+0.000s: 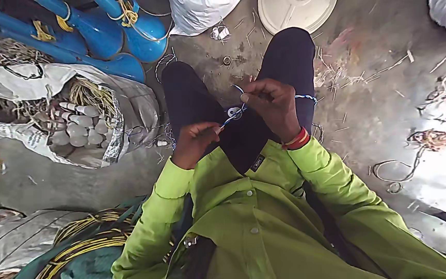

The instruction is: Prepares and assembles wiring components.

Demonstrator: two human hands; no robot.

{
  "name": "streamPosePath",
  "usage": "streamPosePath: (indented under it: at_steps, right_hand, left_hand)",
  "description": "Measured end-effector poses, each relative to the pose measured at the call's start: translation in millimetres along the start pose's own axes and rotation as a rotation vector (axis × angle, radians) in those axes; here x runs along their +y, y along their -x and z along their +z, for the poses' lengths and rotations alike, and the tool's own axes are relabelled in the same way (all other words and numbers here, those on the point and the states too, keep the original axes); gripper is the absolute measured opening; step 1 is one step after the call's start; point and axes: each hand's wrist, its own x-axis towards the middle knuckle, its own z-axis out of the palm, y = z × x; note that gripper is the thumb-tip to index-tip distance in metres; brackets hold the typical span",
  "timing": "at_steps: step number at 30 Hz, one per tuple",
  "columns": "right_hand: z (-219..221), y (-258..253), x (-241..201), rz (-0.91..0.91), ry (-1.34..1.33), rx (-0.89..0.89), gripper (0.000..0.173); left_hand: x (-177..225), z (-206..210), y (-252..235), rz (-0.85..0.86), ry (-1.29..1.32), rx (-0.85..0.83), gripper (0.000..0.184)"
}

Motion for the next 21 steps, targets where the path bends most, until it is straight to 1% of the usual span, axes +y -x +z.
streamPosePath:
  at_steps: [6,9,12,16,21]
  right_hand:
    - [-1.4,0.3,-0.6,0.02,-0.078,-0.039,0.011]
    - [-4.7,-0.2,1.5,0.019,-0.176,-0.079,0.009]
    - [-7.9,-1.2,3.1,-0.006,-0.253,-0.139,0.01]
    - [-9.7,-1.8,1.0,-0.036,-0.227,-0.244,0.01]
    - [-7.8,-0.1,-1.4,0.025,-0.129,-0.227,0.012]
  left_hand:
    - [-2.4,-0.8,0.9,0.028,-0.016,0.019,0.018]
    - [-2.7,-0.7,0.4,0.029,0.005,0.026,0.018]
    - [-3.8,-0.6,0.2,0.03,0.02,0.03,0.017]
    - [-1.5,-1.0,1.4,0.011,0.013,0.033,0.018]
    - [-0.8,-1.1,2.3,-0.002,0.001,0.038,0.017]
